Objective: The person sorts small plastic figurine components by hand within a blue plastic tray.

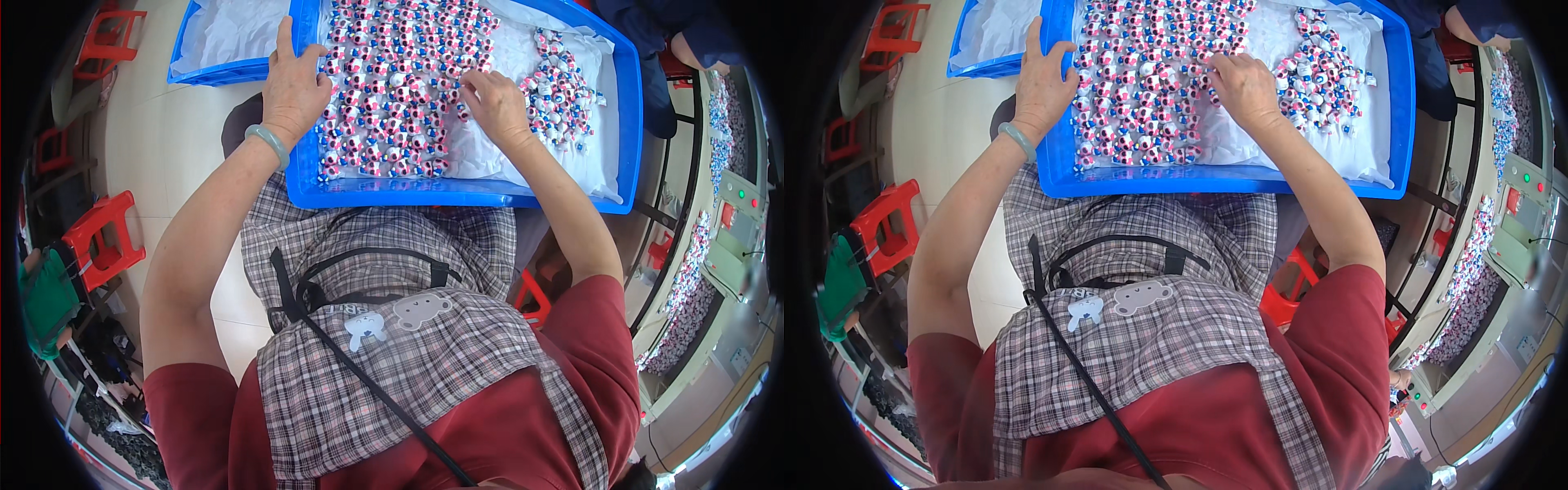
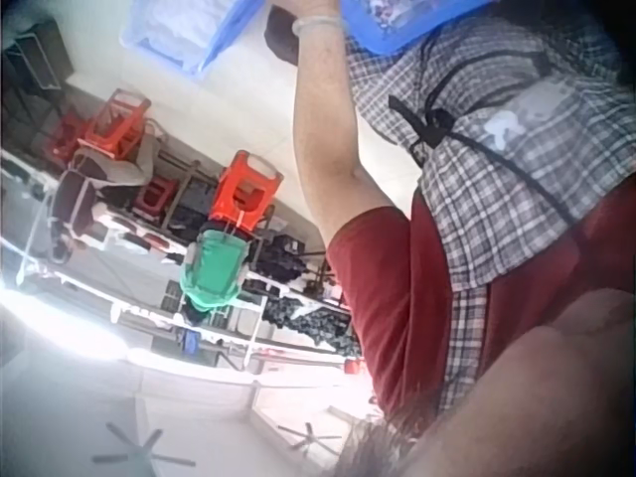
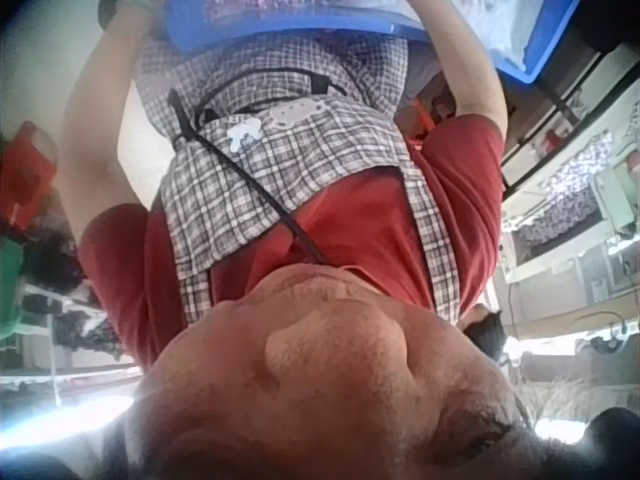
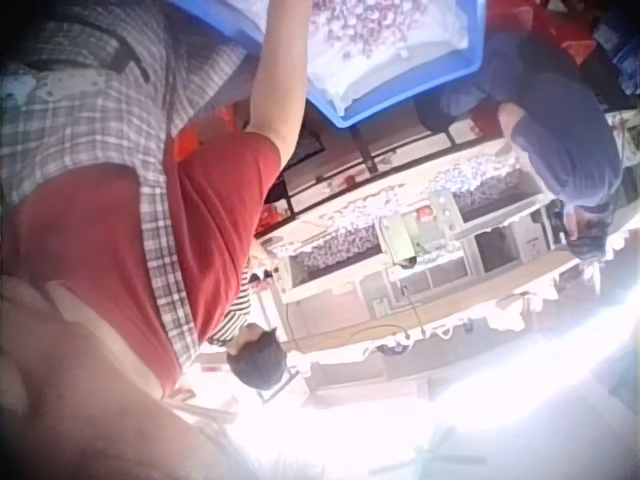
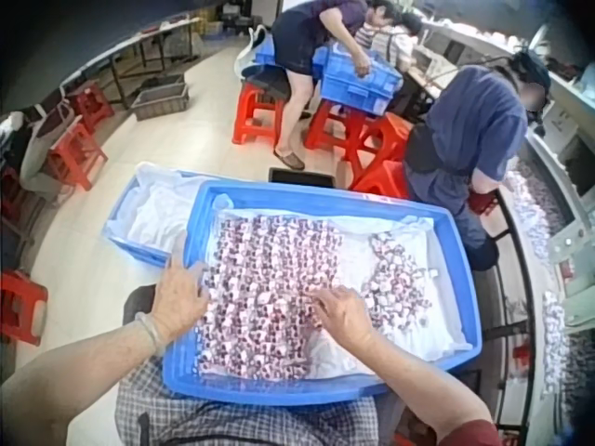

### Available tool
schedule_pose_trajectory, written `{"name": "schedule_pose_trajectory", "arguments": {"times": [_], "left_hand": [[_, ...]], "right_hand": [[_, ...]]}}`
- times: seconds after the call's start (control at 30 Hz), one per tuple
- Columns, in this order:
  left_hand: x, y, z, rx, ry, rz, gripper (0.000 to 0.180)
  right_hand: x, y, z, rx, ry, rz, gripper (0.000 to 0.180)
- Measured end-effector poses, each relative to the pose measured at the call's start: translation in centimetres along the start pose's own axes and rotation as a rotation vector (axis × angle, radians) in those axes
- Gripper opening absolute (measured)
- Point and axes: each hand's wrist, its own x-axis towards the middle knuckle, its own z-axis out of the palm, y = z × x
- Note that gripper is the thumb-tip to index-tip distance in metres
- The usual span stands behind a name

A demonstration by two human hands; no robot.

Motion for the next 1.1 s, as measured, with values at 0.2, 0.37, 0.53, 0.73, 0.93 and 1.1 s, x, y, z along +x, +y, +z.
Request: {"name": "schedule_pose_trajectory", "arguments": {"times": [0.2, 0.37, 0.53, 0.73, 0.93, 1.1], "left_hand": [[0.0, -0.3, 0.2, 0.002, 0.022, 0.025, 0.036], [0.1, -0.1, 0.2, 0.004, 0.021, 0.026, 0.036], [0.0, -0.3, 0.2, 0.012, 0.018, 0.017, 0.037], [0.0, -0.2, 0.2, -0.012, 0.005, 0.009, 0.033], [0.1, 0.3, -0.7, 0.004, 0.029, 0.05, 0.033], [0.4, 1.6, -2.4, -0.093, -0.022, 0.002, 0.039]], "right_hand": [[-1.4, -0.6, 0.1, -0.177, -0.087, -0.139, 0.009], [-1.6, 0.7, 0.8, 0.032, -0.037, -0.131, 0.016], [-0.9, -0.4, -0.2, -0.051, -0.05, -0.136, 0.017], [2.2, -2.2, 2.0, 0.074, -0.027, -0.378, 0.028], [2.6, -2.6, 2.9, -0.012, -0.112, -0.399, 0.031], [2.8, -2.8, 3.0, -0.071, -0.131, -0.378, 0.036]]}}
